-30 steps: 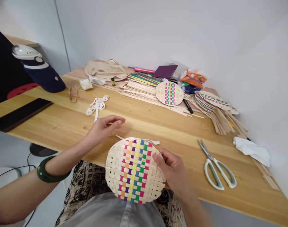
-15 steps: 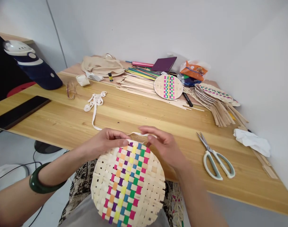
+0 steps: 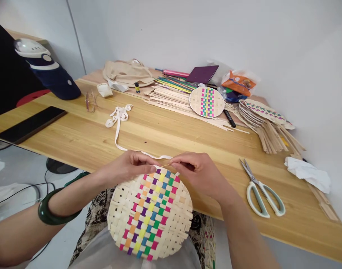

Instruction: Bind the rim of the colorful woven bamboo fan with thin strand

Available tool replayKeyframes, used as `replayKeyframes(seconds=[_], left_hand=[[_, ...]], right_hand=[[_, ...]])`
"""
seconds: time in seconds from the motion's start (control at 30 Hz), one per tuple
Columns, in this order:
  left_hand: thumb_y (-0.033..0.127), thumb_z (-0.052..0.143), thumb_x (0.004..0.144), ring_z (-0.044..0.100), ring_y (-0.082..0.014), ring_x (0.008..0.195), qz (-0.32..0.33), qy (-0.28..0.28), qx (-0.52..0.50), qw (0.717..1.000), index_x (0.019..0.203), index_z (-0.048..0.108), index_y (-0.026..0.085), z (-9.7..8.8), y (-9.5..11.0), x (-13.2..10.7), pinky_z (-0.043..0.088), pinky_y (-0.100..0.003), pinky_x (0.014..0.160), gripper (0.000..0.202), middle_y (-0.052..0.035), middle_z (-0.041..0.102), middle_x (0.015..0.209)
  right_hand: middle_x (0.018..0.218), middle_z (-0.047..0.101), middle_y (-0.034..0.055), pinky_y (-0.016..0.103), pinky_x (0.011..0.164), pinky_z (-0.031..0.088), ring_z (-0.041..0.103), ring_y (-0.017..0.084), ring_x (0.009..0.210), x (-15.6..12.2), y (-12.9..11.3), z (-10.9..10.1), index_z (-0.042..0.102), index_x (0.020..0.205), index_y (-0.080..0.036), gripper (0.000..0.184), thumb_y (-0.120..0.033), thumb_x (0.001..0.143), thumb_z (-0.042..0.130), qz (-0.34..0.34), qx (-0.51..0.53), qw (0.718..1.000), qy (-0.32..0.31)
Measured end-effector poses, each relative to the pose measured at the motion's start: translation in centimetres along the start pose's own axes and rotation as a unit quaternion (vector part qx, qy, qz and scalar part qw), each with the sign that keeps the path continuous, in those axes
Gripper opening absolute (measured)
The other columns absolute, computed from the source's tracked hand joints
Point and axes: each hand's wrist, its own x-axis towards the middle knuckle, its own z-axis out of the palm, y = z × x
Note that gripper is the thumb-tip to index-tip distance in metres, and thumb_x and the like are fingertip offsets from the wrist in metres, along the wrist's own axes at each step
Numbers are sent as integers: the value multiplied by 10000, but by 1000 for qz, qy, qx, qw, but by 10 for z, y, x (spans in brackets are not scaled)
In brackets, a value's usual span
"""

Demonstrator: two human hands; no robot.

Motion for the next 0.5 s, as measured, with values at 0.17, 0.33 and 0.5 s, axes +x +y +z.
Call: replayKeyframes(seconds=[0.17, 0.33, 0.5], left_hand=[[358, 687, 745, 662, -180, 700, 16, 4, 11, 1000, 926, 751, 154, 1, 2, 1, 482, -243, 595, 281, -61, 743, 825], [334, 687, 742, 652, -164, 670, 11, 40, 30, 999, 911, 750, 147, -2, 1, 1, 461, -225, 565, 260, -58, 741, 801], [350, 701, 736, 677, -183, 728, -7, 14, -23, 1000, 932, 740, 147, -2, 1, -1, 508, -262, 649, 285, -78, 748, 868]], right_hand=[[737, 675, -21, 196, 572, 439, 587, 84, 622, -6, -10, 1, 717, 873, -233, 153, -215, 892, 566, -73, -58, 995, 18], [687, 652, -27, 191, 512, 403, 553, 72, 563, -8, -15, -2, 717, 874, -221, 150, -195, 886, 570, -97, -65, 992, 36], [748, 699, -2, 211, 533, 430, 597, 102, 607, -6, -11, -3, 730, 857, -221, 168, -229, 873, 563, -49, -106, 991, 68]])
